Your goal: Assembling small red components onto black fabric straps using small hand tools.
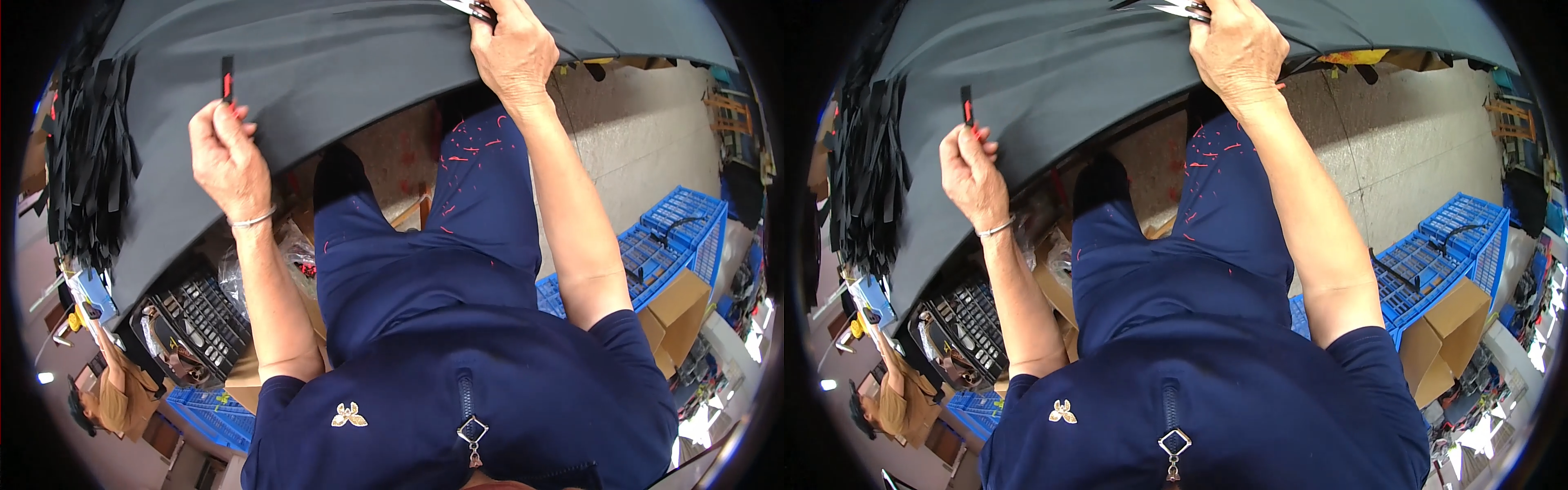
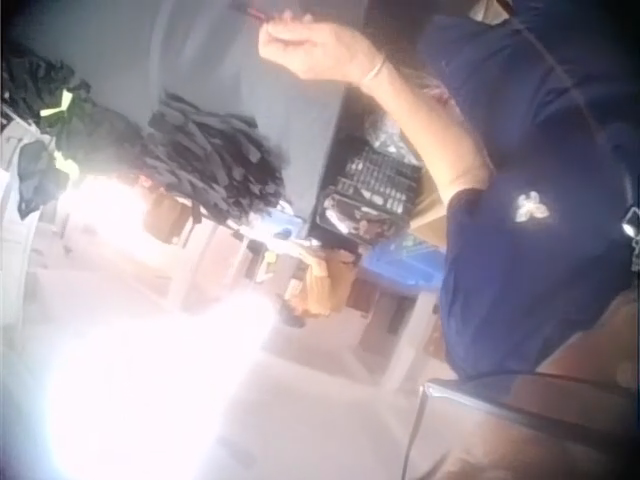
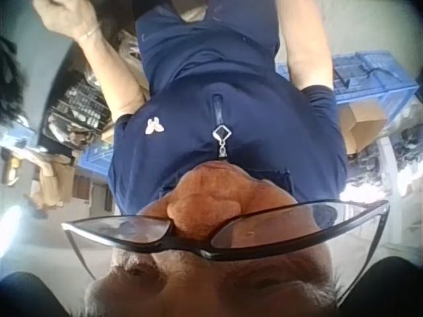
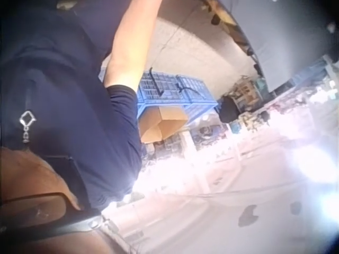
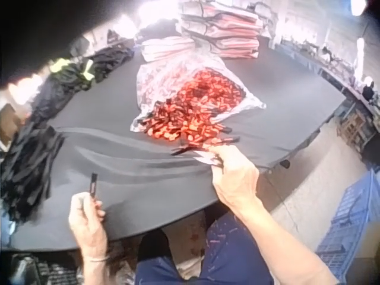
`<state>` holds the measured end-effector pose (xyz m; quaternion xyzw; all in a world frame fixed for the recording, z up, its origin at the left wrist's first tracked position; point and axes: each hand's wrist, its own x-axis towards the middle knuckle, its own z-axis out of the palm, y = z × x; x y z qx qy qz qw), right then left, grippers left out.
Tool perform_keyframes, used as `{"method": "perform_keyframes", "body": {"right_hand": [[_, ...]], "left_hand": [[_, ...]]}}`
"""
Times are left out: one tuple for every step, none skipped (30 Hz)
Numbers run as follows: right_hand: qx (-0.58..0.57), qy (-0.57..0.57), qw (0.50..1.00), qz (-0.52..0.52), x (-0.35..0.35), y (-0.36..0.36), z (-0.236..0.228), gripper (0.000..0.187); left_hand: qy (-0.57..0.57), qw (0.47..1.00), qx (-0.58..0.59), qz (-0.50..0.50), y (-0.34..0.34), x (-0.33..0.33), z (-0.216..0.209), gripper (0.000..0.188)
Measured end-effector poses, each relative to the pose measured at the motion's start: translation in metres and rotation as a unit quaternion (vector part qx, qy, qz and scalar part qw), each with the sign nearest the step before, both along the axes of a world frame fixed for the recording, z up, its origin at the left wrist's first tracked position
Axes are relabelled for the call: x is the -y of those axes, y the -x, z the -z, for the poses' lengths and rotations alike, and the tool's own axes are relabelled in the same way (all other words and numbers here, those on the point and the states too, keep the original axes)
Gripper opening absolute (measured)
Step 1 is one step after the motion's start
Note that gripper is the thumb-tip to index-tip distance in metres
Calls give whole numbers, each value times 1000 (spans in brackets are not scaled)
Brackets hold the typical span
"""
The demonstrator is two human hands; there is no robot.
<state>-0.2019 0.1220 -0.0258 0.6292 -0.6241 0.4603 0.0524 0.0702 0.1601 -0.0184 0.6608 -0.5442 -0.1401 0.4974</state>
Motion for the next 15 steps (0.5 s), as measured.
{"method": "perform_keyframes", "body": {"right_hand": [[5,-5,1000,2,0,0,-1,20],[10,-9,1000,3,0,-1,-1,20],[-3,-1,1000,9,1,-1,-1,21],[-2,-4,1000,9,1,-1,-2,21],[0,-2,1000,8,1,-1,-2,21],[4,0,1000,8,1,0,-2,22],[8,-3,1000,9,1,0,-1,22],[8,1,1000,10,2,0,0,21],[8,5,1000,12,2,1,1,20],[12,2,1000,15,3,2,2,20],[16,2,1000,13,3,3,3,20],[19,2,1000,11,3,4,4,19],[9,35,999,8,5,4,5,18],[12,32,999,11,5,5,5,18],[7,15,1000,18,4,7,6,17]], "left_hand": [[3,1000,29,-5,-6,-3,1,19],[-32,998,43,-38,-10,-5,3,19],[-36,997,59,-41,-12,-7,6,19],[-4,997,70,-16,-12,-8,10,19],[5,996,83,-17,-11,-8,13,19],[1,996,91,-23,-10,-9,15,19],[9,995,100,-17,-9,-8,17,19],[30,991,133,-16,-7,-6,19,18],[51,985,165,-13,-5,-5,20,18],[49,984,169,-9,-4,-4,21,18],[47,984,169,-15,-3,-5,20,18],[36,986,164,-24,-2,-5,20,17],[30,985,166,-25,-1,-4,20,16],[42,984,174,-15,-1,-4,20,16],[36,982,182,-14,0,-5,19,16]]}}
